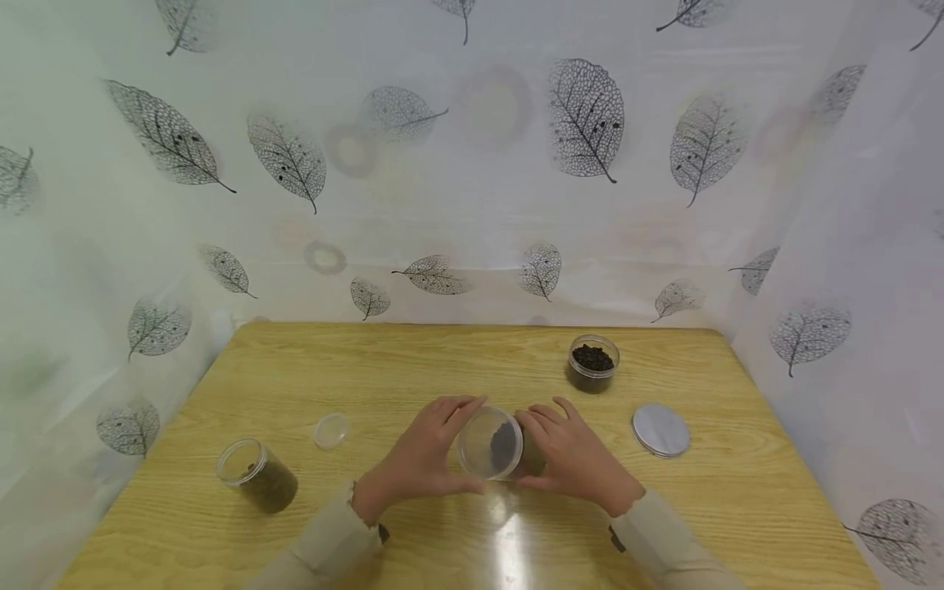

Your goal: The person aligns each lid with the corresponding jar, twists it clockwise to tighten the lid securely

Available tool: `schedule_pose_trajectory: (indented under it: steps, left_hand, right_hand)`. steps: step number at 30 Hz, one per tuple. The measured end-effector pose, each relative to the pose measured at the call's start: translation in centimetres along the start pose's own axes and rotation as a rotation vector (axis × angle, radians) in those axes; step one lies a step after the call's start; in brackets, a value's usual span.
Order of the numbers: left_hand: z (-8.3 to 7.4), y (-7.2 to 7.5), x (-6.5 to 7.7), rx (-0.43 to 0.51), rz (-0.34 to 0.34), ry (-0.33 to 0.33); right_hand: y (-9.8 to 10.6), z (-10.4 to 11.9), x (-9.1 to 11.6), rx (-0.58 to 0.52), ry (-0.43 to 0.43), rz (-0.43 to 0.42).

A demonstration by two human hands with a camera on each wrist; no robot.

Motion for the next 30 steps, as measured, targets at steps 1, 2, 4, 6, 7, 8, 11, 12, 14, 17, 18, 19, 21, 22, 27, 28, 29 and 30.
schedule_pose_trajectory:
  steps: [1,2,4,6,7,8,11,12,14,17,18,19,21,22,27,28,29,30]
  left_hand:
    - [-0.1,0.0,0.1,0.0,-0.022,0.02]
    - [-0.2,0.0,0.2,-0.003,-0.05,0.038]
    - [-0.4,0.0,0.3,-0.027,-0.113,0.071]
    - [-0.7,0.1,0.4,-0.069,-0.172,0.089]
    - [-0.8,0.1,0.5,-0.094,-0.192,0.092]
    - [-1.0,0.1,0.5,-0.119,-0.21,0.087]
    - [-1.3,0.3,0.4,-0.206,-0.23,0.059]
    - [-1.3,0.3,0.3,-0.231,-0.232,0.045]
    - [-1.3,0.4,0.1,-0.273,-0.227,0.023]
    - [-1.2,0.4,-0.1,-0.288,-0.216,-0.009]
    - [-1.2,0.5,-0.2,-0.281,-0.215,-0.026]
    - [-1.2,0.5,-0.2,-0.272,-0.215,-0.047]
    - [-1.1,0.6,-0.4,-0.246,-0.215,-0.103]
    - [-1.1,0.6,-0.5,-0.241,-0.215,-0.134]
    - [-0.7,0.5,-0.8,-0.223,-0.156,-0.25]
    - [-0.7,0.5,-0.9,-0.216,-0.139,-0.26]
    - [-0.6,0.5,-0.9,-0.209,-0.121,-0.268]
    - [-0.6,0.5,-0.9,-0.202,-0.107,-0.273]
  right_hand:
    - [0.0,0.0,0.0,-0.001,-0.004,0.003]
    - [0.0,0.0,0.0,-0.003,-0.007,0.006]
    - [0.0,0.1,0.0,-0.006,-0.012,0.008]
    - [0.1,0.2,-0.1,-0.011,-0.016,0.008]
    - [0.1,0.2,-0.1,-0.012,-0.017,0.008]
    - [0.2,0.3,-0.1,-0.012,-0.017,0.007]
    - [0.2,0.4,-0.2,-0.005,-0.014,0.002]
    - [0.2,0.5,-0.2,0.001,-0.011,0.001]
    - [0.2,0.5,-0.2,0.01,-0.007,-0.003]
    - [0.2,0.6,-0.3,0.024,-0.002,-0.009]
    - [0.2,0.6,-0.3,0.028,0.0,-0.01]
    - [0.2,0.6,-0.3,0.029,0.001,-0.011]
    - [0.2,0.6,-0.3,0.034,0.005,-0.01]
    - [0.2,0.6,-0.2,0.033,0.005,-0.008]
    - [0.4,0.7,-0.3,0.019,-0.002,0.002]
    - [0.4,0.7,-0.3,0.018,-0.004,0.004]
    - [0.4,0.7,-0.4,0.017,-0.006,0.005]
    - [0.5,0.7,-0.4,0.016,-0.006,0.005]
Point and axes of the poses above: each hand's wrist, its own x-axis away from the middle knuckle, its own y-axis out of the back of the hand, z = x × y, the point moved 5 cm from there along -x, towards the middle knuckle, and after that the axes turned 10 degrees about y, right-handed, at the moved point
